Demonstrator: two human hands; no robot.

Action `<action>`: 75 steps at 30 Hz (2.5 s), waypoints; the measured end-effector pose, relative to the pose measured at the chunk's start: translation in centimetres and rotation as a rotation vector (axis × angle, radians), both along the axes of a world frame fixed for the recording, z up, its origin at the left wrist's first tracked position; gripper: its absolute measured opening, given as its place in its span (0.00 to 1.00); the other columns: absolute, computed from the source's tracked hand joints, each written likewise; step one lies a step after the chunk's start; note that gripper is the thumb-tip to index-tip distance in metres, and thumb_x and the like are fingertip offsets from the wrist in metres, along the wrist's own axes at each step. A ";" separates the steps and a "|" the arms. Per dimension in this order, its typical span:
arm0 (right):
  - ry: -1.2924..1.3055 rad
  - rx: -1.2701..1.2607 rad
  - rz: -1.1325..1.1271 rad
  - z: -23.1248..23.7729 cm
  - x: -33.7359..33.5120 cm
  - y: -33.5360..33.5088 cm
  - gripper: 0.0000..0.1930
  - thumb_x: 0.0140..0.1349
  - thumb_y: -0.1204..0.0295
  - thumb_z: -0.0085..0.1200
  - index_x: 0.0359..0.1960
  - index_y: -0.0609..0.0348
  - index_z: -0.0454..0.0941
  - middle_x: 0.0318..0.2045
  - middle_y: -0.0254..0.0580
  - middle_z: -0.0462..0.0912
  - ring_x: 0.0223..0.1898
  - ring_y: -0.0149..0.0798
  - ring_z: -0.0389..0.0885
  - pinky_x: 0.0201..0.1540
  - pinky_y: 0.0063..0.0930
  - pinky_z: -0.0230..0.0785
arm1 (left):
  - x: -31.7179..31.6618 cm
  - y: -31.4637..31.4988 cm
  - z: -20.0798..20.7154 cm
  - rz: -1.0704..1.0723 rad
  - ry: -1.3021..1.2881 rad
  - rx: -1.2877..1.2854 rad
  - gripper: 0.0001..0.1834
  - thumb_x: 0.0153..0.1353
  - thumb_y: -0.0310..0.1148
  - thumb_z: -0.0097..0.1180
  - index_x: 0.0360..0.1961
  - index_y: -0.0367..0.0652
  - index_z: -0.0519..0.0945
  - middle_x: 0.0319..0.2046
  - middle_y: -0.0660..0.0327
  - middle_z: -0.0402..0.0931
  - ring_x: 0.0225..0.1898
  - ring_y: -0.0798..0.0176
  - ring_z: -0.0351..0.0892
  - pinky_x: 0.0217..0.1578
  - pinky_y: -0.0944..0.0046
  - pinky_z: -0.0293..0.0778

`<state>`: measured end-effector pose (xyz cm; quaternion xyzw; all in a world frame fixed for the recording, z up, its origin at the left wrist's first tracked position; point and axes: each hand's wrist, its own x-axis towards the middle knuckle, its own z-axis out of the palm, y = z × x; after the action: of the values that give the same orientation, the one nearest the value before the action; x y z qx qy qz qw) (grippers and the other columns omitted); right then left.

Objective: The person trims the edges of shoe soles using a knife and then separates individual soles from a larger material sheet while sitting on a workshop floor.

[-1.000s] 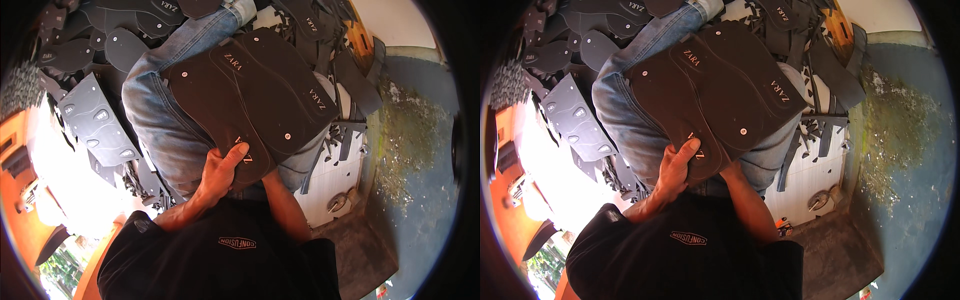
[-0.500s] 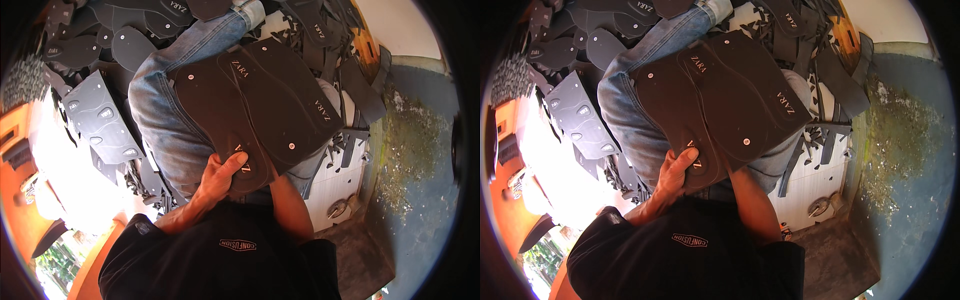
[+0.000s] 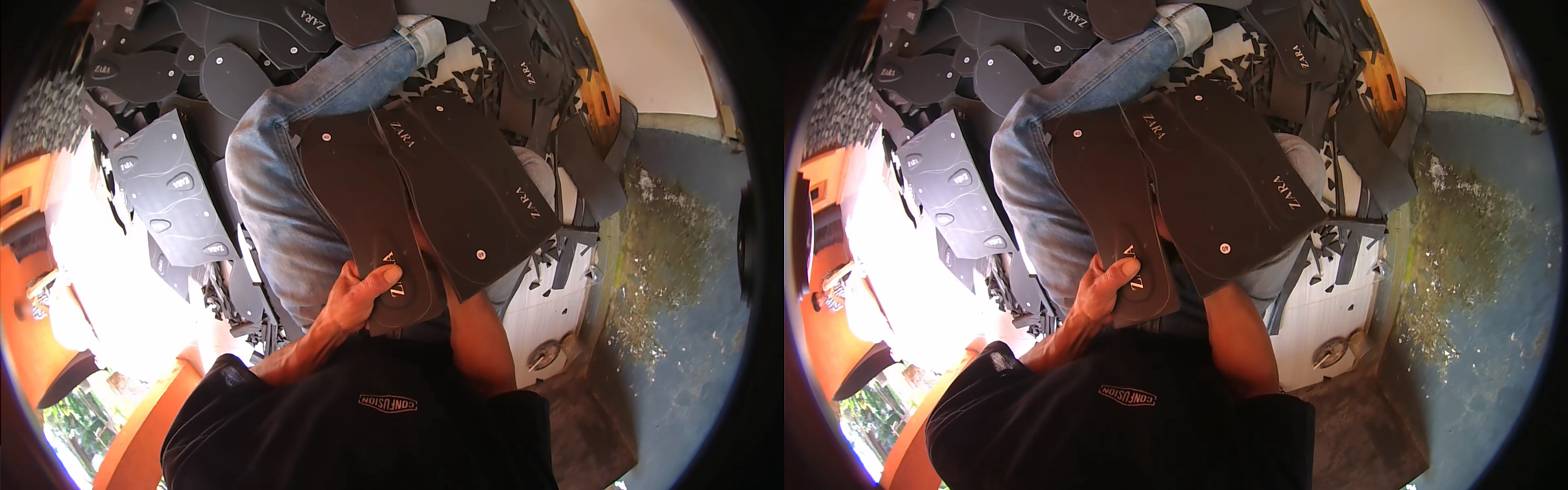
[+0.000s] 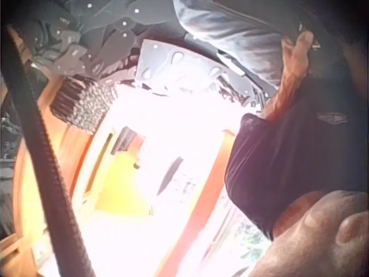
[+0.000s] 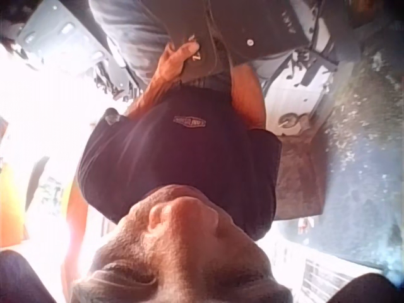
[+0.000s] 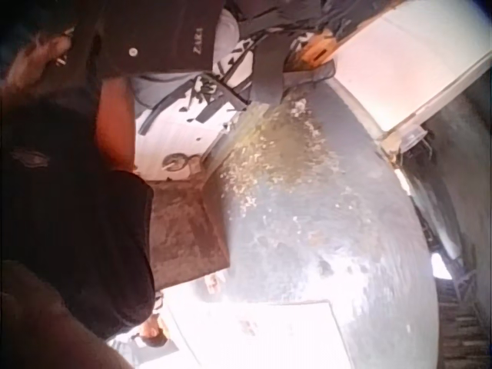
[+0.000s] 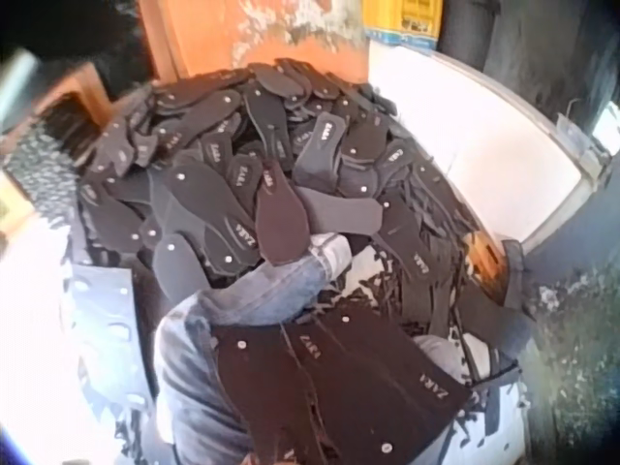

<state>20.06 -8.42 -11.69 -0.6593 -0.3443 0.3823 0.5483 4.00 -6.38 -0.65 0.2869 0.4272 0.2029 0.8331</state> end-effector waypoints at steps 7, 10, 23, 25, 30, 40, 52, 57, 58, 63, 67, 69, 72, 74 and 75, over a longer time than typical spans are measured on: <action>0.002 -0.016 0.013 0.3 0.4 0.8 0.19 0.57 0.62 0.57 0.46 0.59 0.72 0.37 0.39 0.75 0.35 0.35 0.73 0.37 0.29 0.64 | -0.4 0.1 1.0 0.099 -0.110 -0.106 0.17 0.60 0.39 0.57 0.43 0.37 0.77 0.31 0.63 0.79 0.30 0.73 0.78 0.28 0.74 0.74; 0.001 -0.033 0.020 0.6 0.1 1.1 0.18 0.57 0.62 0.57 0.45 0.59 0.72 0.36 0.39 0.75 0.34 0.35 0.73 0.36 0.29 0.64 | -1.8 0.5 0.2 -0.002 -0.142 -0.125 0.17 0.60 0.38 0.57 0.45 0.37 0.76 0.33 0.63 0.79 0.35 0.72 0.78 0.36 0.71 0.75; -0.325 -0.229 0.065 6.2 0.9 1.1 0.18 0.57 0.60 0.57 0.43 0.59 0.72 0.33 0.38 0.75 0.28 0.32 0.73 0.30 0.26 0.64 | 1.6 0.2 -1.7 0.254 0.117 0.086 0.23 0.63 0.47 0.53 0.43 0.34 0.76 0.30 0.64 0.79 0.29 0.74 0.77 0.32 0.73 0.74; -0.355 -0.253 0.084 5.8 1.1 2.1 0.18 0.57 0.60 0.57 0.43 0.59 0.72 0.32 0.38 0.75 0.27 0.32 0.73 0.30 0.25 0.64 | 0.9 0.6 -2.9 0.239 0.040 0.096 0.22 0.63 0.46 0.53 0.42 0.34 0.76 0.30 0.64 0.79 0.29 0.74 0.76 0.31 0.74 0.74; -0.382 -0.335 0.117 5.9 0.9 1.8 0.18 0.57 0.59 0.57 0.42 0.59 0.72 0.31 0.37 0.75 0.25 0.31 0.73 0.28 0.24 0.64 | -0.4 0.6 -2.9 0.181 -0.041 0.040 0.19 0.62 0.44 0.55 0.37 0.36 0.79 0.29 0.65 0.79 0.29 0.75 0.77 0.31 0.74 0.74; -0.488 -0.548 0.269 4.2 3.5 9.5 0.19 0.57 0.57 0.57 0.40 0.59 0.72 0.28 0.37 0.75 0.21 0.29 0.73 0.24 0.22 0.64 | -4.6 0.7 -2.0 -0.052 -0.135 0.065 0.19 0.62 0.42 0.55 0.40 0.33 0.78 0.30 0.62 0.80 0.31 0.73 0.77 0.32 0.73 0.74; 0.234 -0.284 0.148 11.8 -1.3 5.4 0.17 0.56 0.62 0.62 0.37 0.63 0.74 0.26 0.31 0.75 0.23 0.22 0.69 0.25 0.17 0.60 | -5.0 1.1 0.5 0.020 0.036 0.261 0.20 0.63 0.40 0.53 0.48 0.34 0.75 0.42 0.60 0.77 0.39 0.72 0.76 0.37 0.70 0.74; 0.302 -0.319 0.280 12.6 -4.6 1.8 0.18 0.58 0.62 0.61 0.39 0.68 0.75 0.25 0.26 0.73 0.28 0.21 0.68 0.30 0.17 0.62 | -4.7 8.2 0.8 0.271 0.083 0.071 0.16 0.60 0.41 0.58 0.39 0.38 0.76 0.30 0.64 0.77 0.31 0.72 0.76 0.32 0.71 0.73; 0.315 -0.251 0.262 12.2 -4.7 1.4 0.15 0.60 0.63 0.58 0.34 0.66 0.76 0.22 0.23 0.72 0.26 0.20 0.66 0.28 0.16 0.59 | -4.6 8.5 0.7 0.173 0.173 0.158 0.15 0.59 0.41 0.59 0.38 0.38 0.77 0.29 0.64 0.78 0.30 0.72 0.77 0.31 0.72 0.74; 0.000 -0.237 0.117 10.7 -1.9 -0.1 0.13 0.63 0.64 0.54 0.28 0.63 0.76 0.20 0.26 0.72 0.22 0.19 0.66 0.25 0.17 0.58 | -5.4 9.8 0.7 0.077 0.202 0.032 0.19 0.53 0.42 0.65 0.34 0.34 0.79 0.24 0.63 0.78 0.23 0.72 0.76 0.24 0.74 0.72; 0.089 -0.256 -0.315 13.7 3.5 -0.2 0.15 0.65 0.61 0.51 0.26 0.60 0.75 0.19 0.29 0.74 0.16 0.24 0.66 0.19 0.21 0.57 | -5.1 9.9 1.2 0.006 0.225 0.030 0.23 0.52 0.44 0.65 0.36 0.31 0.80 0.24 0.60 0.79 0.22 0.71 0.77 0.22 0.73 0.72; -0.034 -0.234 -0.259 13.1 5.6 -2.2 0.16 0.65 0.60 0.50 0.25 0.58 0.74 0.19 0.30 0.75 0.14 0.26 0.65 0.16 0.24 0.56 | -4.9 10.0 1.3 -0.009 0.221 0.026 0.23 0.52 0.44 0.65 0.36 0.31 0.80 0.24 0.60 0.79 0.23 0.71 0.77 0.23 0.73 0.73; -0.484 -0.274 0.234 11.5 1.3 -3.4 0.16 0.61 0.64 0.55 0.21 0.61 0.70 0.11 0.36 0.70 0.11 0.27 0.65 0.14 0.26 0.54 | -5.2 10.0 1.1 -0.043 0.213 0.012 0.24 0.52 0.45 0.65 0.36 0.31 0.81 0.24 0.60 0.79 0.23 0.71 0.78 0.24 0.73 0.73; -0.499 -0.326 0.325 10.8 -0.2 -3.7 0.17 0.59 0.65 0.57 0.18 0.62 0.68 0.09 0.39 0.66 0.10 0.31 0.64 0.15 0.30 0.54 | -5.5 10.0 1.0 -0.067 0.213 0.019 0.24 0.52 0.46 0.65 0.35 0.31 0.81 0.25 0.60 0.80 0.24 0.71 0.78 0.25 0.73 0.74; -0.506 -0.351 0.372 10.6 -0.5 -3.8 0.18 0.58 0.66 0.58 0.17 0.63 0.67 0.08 0.41 0.65 0.09 0.33 0.63 0.15 0.31 0.55 | -5.6 10.0 0.9 -0.078 0.212 0.023 0.24 0.52 0.46 0.65 0.35 0.31 0.81 0.25 0.60 0.80 0.24 0.71 0.78 0.25 0.73 0.74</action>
<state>19.57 -12.25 -1.12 -0.7434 -0.5122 0.3534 0.2450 -1.61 3.61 0.28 0.3325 0.4991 0.1436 0.7872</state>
